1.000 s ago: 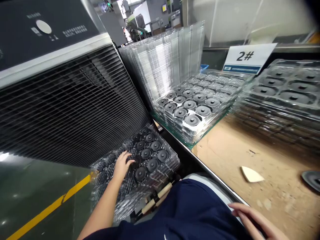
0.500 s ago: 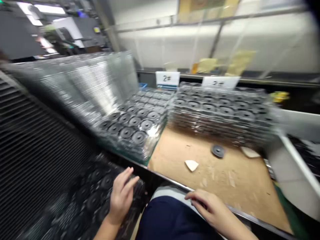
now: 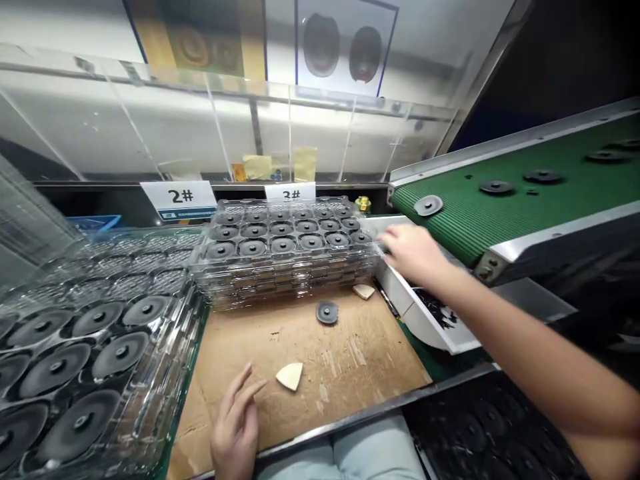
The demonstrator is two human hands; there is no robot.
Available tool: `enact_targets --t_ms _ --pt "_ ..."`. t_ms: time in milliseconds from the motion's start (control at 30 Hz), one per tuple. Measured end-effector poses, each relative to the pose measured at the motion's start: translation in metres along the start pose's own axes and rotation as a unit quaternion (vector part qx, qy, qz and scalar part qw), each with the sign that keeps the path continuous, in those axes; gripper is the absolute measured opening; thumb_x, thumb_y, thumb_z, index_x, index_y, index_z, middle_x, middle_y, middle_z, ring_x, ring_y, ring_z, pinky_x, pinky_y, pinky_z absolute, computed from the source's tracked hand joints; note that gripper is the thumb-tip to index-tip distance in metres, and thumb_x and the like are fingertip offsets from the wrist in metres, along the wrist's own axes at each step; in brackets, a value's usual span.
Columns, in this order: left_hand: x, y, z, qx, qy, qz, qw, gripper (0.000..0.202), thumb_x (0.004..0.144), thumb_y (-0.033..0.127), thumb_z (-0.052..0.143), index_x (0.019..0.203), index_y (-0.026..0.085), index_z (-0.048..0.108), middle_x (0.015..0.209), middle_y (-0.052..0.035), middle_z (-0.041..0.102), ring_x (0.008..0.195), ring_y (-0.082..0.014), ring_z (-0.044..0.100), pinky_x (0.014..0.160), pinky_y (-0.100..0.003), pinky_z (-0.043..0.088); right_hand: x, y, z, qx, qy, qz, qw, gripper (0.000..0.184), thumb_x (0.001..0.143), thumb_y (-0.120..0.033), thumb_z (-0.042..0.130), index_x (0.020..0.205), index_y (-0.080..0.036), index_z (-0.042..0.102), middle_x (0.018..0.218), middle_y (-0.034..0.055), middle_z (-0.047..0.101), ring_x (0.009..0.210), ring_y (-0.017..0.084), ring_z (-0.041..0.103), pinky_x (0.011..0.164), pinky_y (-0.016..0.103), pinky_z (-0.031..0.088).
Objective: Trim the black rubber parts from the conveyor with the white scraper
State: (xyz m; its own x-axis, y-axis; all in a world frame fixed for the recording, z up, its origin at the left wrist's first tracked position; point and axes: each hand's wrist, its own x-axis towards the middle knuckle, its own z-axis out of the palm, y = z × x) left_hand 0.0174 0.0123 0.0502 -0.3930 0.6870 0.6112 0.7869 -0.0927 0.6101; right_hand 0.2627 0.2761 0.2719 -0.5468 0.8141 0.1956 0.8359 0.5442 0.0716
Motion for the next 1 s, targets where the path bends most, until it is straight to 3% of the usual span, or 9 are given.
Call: enact_targets --t_ms 133,300,433,567,633,700,767,867,1000 --pt "-0.013 -0.009 0.003 -0.039 0.001 -0.187 0.982 0.021 0.084 0.023 0.048 0.089 0.021 0.068 0.124 -0.0088 0.061 0.108 -0.0264 0.062 0.095 -0.043 0.050 0.061 0.059 0.000 -0.046 0.078 0.156 0.984 0.060 0.084 -0.035 0.057 0.133 -0.005 0.040 0.145 0.0290 0.022 0.134 0.048 0.011 0.097 0.068 0.013" --pt "-0.006 -0.008 0.004 -0.055 -0.024 -0.206 0.977 0.021 0.083 0.024 0.048 0.088 0.021 0.068 0.123 -0.0107 0.061 0.105 -0.0263 0.063 0.093 -0.043 0.051 0.072 0.095 0.006 -0.023 0.083 0.185 0.979 0.051 0.087 -0.038 0.058 0.130 -0.014 0.045 0.137 0.0170 0.040 0.125 0.035 0.038 0.098 0.056 0.033" --pt "-0.003 -0.005 0.004 -0.077 -0.044 -0.208 0.974 0.021 0.083 0.023 0.049 0.084 0.021 0.069 0.122 -0.0111 0.062 0.109 -0.0265 0.062 0.096 -0.042 0.049 0.043 0.073 0.011 0.039 0.074 0.130 0.988 0.046 0.090 -0.035 0.052 0.132 -0.019 0.044 0.134 0.0150 0.043 0.119 0.030 0.046 0.097 0.050 0.039" --pt "0.004 0.012 0.002 -0.121 -0.034 -0.292 0.948 0.018 0.084 0.026 0.051 0.085 0.021 0.069 0.111 -0.0099 0.069 0.106 -0.0256 0.064 0.094 -0.042 0.050 -0.018 0.016 0.030 0.182 -0.084 -0.012 0.980 0.046 0.073 -0.045 0.068 0.112 -0.022 0.061 0.105 0.0070 0.066 0.095 0.023 0.063 0.085 0.034 0.050" --pt "0.008 0.029 0.003 -0.143 -0.045 -0.231 0.961 0.018 0.084 0.022 0.055 0.098 0.022 0.066 0.109 -0.0088 0.071 0.104 -0.0227 0.065 0.091 -0.036 0.052 -0.055 -0.020 0.048 0.362 -0.239 -0.086 0.897 0.050 0.073 -0.050 0.067 0.114 -0.022 0.060 0.101 0.0052 0.068 0.090 0.021 0.065 0.081 0.032 0.052" --pt "0.013 0.046 0.006 -0.173 -0.116 -0.020 0.978 0.039 0.080 0.021 0.062 0.119 0.023 0.056 0.110 -0.0096 0.071 0.105 -0.0215 0.065 0.091 -0.033 0.052 -0.089 -0.055 0.068 0.526 -0.352 -0.088 0.769 0.057 0.070 -0.060 0.067 0.108 -0.019 0.061 0.101 0.0067 0.067 0.094 0.023 0.064 0.085 0.035 0.050" --pt "0.016 0.060 0.012 -0.175 -0.142 0.191 0.955 0.049 0.080 0.028 0.065 0.126 0.023 0.050 0.109 -0.0084 0.072 0.112 -0.0233 0.061 0.098 -0.039 0.047 -0.115 -0.084 0.088 0.618 -0.387 -0.049 0.682 0.069 0.064 -0.070 0.065 0.109 -0.018 0.061 0.104 0.0083 0.067 0.098 0.027 0.062 0.088 0.038 0.048" --pt "0.022 0.071 0.017 -0.139 -0.169 0.279 0.935 0.043 0.084 0.027 0.059 0.126 0.024 0.050 0.107 -0.0033 0.073 0.112 -0.0219 0.061 0.102 -0.042 0.042 -0.139 -0.115 0.106 0.684 -0.384 0.016 0.620 0.082 0.059 -0.080 0.058 0.112 -0.018 0.063 0.109 0.0115 0.066 0.107 0.032 0.058 0.094 0.042 0.044" --pt "0.031 0.070 0.012 -0.156 -0.220 0.260 0.927 0.067 0.086 0.025 0.055 0.144 0.016 0.022 0.104 -0.0103 0.074 0.101 -0.0222 0.066 0.085 -0.036 0.055 -0.147 -0.137 0.104 0.705 -0.357 0.083 0.607 0.081 0.065 -0.082 0.047 0.114 -0.020 0.064 0.116 0.0128 0.065 0.116 0.033 0.054 0.101 0.044 0.039"
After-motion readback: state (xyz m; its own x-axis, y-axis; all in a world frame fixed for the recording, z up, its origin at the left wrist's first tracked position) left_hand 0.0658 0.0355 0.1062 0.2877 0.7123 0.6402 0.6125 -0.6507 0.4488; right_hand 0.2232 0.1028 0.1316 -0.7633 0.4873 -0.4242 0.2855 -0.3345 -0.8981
